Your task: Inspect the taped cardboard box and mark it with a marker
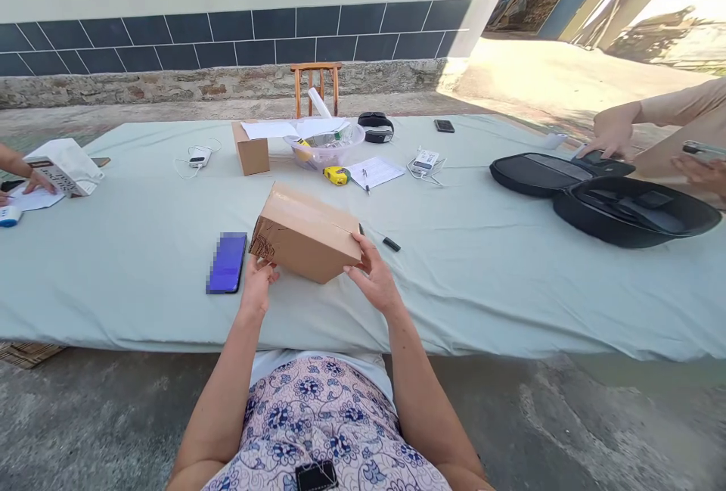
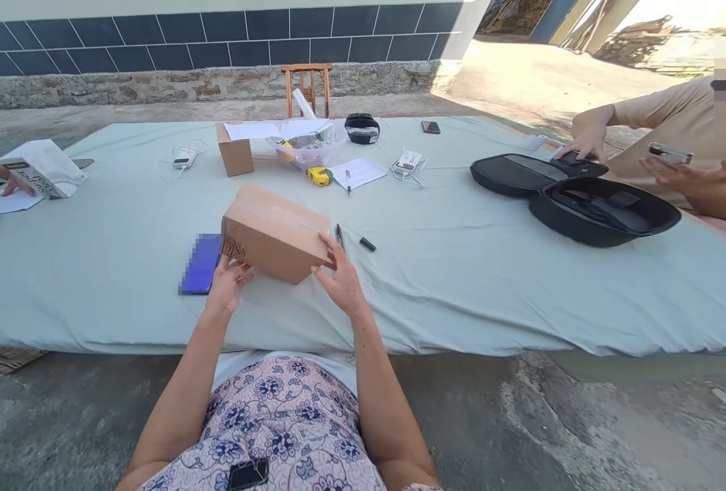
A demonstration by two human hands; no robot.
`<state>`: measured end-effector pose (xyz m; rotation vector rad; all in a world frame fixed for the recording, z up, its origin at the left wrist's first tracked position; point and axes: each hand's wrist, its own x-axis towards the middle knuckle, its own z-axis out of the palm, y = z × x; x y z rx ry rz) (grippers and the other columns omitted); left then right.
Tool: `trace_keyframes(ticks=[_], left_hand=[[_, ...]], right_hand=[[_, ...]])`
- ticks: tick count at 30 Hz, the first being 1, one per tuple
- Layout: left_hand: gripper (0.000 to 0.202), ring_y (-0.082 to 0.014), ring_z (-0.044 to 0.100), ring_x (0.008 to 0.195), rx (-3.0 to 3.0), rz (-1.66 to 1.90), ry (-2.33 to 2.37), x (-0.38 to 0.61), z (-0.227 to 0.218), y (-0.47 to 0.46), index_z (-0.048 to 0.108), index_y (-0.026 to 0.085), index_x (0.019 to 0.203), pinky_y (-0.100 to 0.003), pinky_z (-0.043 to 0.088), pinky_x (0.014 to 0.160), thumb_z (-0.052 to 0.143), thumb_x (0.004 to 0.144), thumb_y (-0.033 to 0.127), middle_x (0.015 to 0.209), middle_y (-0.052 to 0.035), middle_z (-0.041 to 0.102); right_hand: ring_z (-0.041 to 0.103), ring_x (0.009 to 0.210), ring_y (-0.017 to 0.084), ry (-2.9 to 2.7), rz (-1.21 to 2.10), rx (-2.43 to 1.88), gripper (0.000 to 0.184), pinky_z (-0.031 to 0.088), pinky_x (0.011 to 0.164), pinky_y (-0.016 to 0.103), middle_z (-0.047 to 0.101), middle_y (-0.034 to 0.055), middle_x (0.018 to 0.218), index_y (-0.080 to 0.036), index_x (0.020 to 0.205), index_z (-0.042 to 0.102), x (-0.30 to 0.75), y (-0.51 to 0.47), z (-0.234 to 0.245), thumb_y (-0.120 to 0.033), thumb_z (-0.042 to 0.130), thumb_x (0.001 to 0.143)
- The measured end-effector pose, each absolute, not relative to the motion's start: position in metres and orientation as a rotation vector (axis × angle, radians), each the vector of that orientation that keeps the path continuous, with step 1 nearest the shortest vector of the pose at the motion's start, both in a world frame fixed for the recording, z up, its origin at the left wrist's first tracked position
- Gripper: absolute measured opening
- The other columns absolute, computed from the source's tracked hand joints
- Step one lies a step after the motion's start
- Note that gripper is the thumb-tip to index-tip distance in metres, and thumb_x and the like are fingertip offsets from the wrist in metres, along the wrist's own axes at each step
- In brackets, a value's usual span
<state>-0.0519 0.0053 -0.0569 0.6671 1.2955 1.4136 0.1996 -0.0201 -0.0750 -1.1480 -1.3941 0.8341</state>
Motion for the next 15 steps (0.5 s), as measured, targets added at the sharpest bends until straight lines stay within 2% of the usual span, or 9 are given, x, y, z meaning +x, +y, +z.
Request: trace_keyframes(ticks=[3, 6, 8, 12, 15], left_hand=[[0.060, -0.0207, 0.070, 0.101, 0.630, 1.516, 1.339, -0.057, -0.055, 0.008, 0.062, 0.024, 0.118, -0.033, 0.054, 0.084, 0.058, 0.060, 0.011, 0.113, -0.0080, 0.070], [0.064, -0.0203, 0.066, 0.123, 0.623, 1.679, 1.387, -0.063, -0.047, 0.007, 0.057, 0.027, 0.128, -0.033, 0.052, 0.101, 0.057, 0.067, 0.009, 0.132, -0.0090, 0.066], [0.056, -0.0195, 0.064, 0.129, 0.690, 1.785, 1.387, -0.066, -0.042, 0.005, 0.061, 0.026, 0.126, -0.032, 0.049, 0.107, 0.056, 0.072, 0.009, 0.135, -0.0085, 0.067], [0.028, -0.0215, 0.067, 0.117, 0.983, 1.863, 1.402, -0.067, -0.038, -0.001, 0.070, 0.021, 0.111, -0.034, 0.052, 0.102, 0.053, 0.088, 0.023, 0.119, -0.0082, 0.074], [0.032, -0.0228, 0.067, 0.113, 1.001, 1.744, 1.466, -0.065, -0.040, -0.004, 0.071, 0.021, 0.115, -0.036, 0.052, 0.097, 0.052, 0.097, 0.038, 0.117, -0.0087, 0.074]], right_hand=[[0.069, 0.125, 0.026, -1.332, 0.860, -1.155, 0.069, 0.059, 0.107, 0.046, 0.056, 0.0095, 0.158, -0.032, 0.151, 0.053, 0.204, -0.020, -0.075, -0.032, 0.071, 0.084], [0.071, 0.117, 0.024, -1.297, 0.878, -1.188, 0.069, 0.060, 0.104, 0.046, 0.056, 0.0116, 0.158, -0.031, 0.152, 0.051, 0.208, -0.021, -0.077, -0.035, 0.070, 0.085], [0.072, 0.115, 0.024, -1.302, 0.883, -1.191, 0.072, 0.059, 0.105, 0.047, 0.057, 0.0130, 0.157, -0.030, 0.155, 0.048, 0.207, -0.021, -0.081, -0.037, 0.069, 0.086], [0.072, 0.119, 0.026, -1.318, 0.915, -1.148, 0.079, 0.057, 0.105, 0.050, 0.063, 0.0137, 0.150, -0.032, 0.162, 0.038, 0.202, -0.021, -0.085, -0.039, 0.066, 0.088], [0.072, 0.119, 0.027, -1.280, 0.918, -1.190, 0.076, 0.058, 0.103, 0.050, 0.067, 0.0136, 0.144, -0.031, 0.161, 0.041, 0.200, -0.023, -0.082, -0.046, 0.064, 0.090]])
